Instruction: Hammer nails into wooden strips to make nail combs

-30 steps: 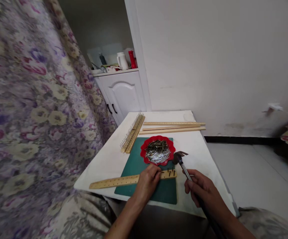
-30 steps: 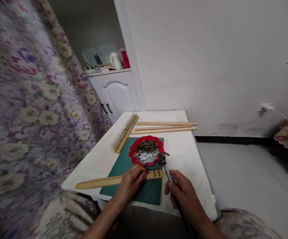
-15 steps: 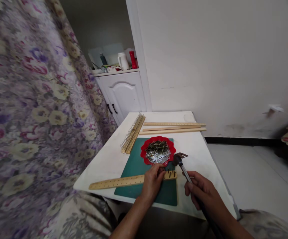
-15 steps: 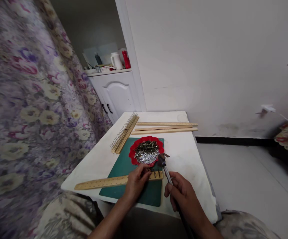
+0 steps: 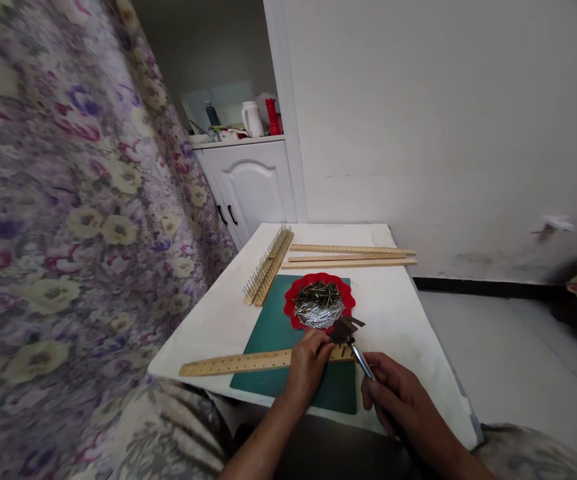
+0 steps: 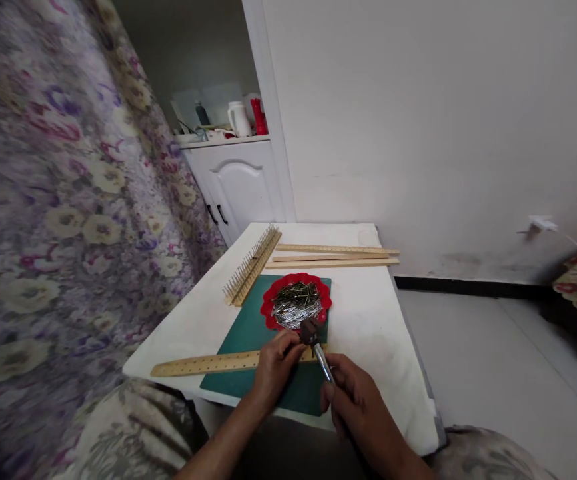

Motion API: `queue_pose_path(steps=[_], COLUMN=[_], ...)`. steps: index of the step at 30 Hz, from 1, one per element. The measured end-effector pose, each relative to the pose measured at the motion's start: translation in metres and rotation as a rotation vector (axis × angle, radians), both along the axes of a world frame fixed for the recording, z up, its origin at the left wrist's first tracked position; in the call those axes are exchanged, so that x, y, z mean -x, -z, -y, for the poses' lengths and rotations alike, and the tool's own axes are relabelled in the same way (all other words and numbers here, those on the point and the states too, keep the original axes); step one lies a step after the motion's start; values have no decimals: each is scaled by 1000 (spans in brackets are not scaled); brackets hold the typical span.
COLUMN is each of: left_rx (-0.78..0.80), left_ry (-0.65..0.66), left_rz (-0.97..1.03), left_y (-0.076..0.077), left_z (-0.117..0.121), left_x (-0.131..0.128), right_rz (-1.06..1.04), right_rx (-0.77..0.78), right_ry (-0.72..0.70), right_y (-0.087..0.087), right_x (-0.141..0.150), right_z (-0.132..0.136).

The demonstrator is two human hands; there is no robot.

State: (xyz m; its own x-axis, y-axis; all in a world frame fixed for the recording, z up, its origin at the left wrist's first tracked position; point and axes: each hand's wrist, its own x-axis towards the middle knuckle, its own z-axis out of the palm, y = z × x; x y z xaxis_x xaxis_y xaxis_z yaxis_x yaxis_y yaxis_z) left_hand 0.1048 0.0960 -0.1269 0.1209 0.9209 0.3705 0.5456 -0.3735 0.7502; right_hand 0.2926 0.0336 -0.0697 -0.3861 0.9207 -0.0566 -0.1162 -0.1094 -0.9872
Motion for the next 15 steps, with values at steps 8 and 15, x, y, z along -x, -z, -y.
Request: queue_pose_path(steps=[8,15], left_rx=[13,16], left_ry=[1,-6], left_rz=[26,10], left_y=[-6,-6], left_z=[2,2], left_x=[-1,0], right_rz=[11,36], right_rx=[-12,-41], right_ry=[-28,-12], right_y=[8,13], right_x=[13,15], right_z=[1,2])
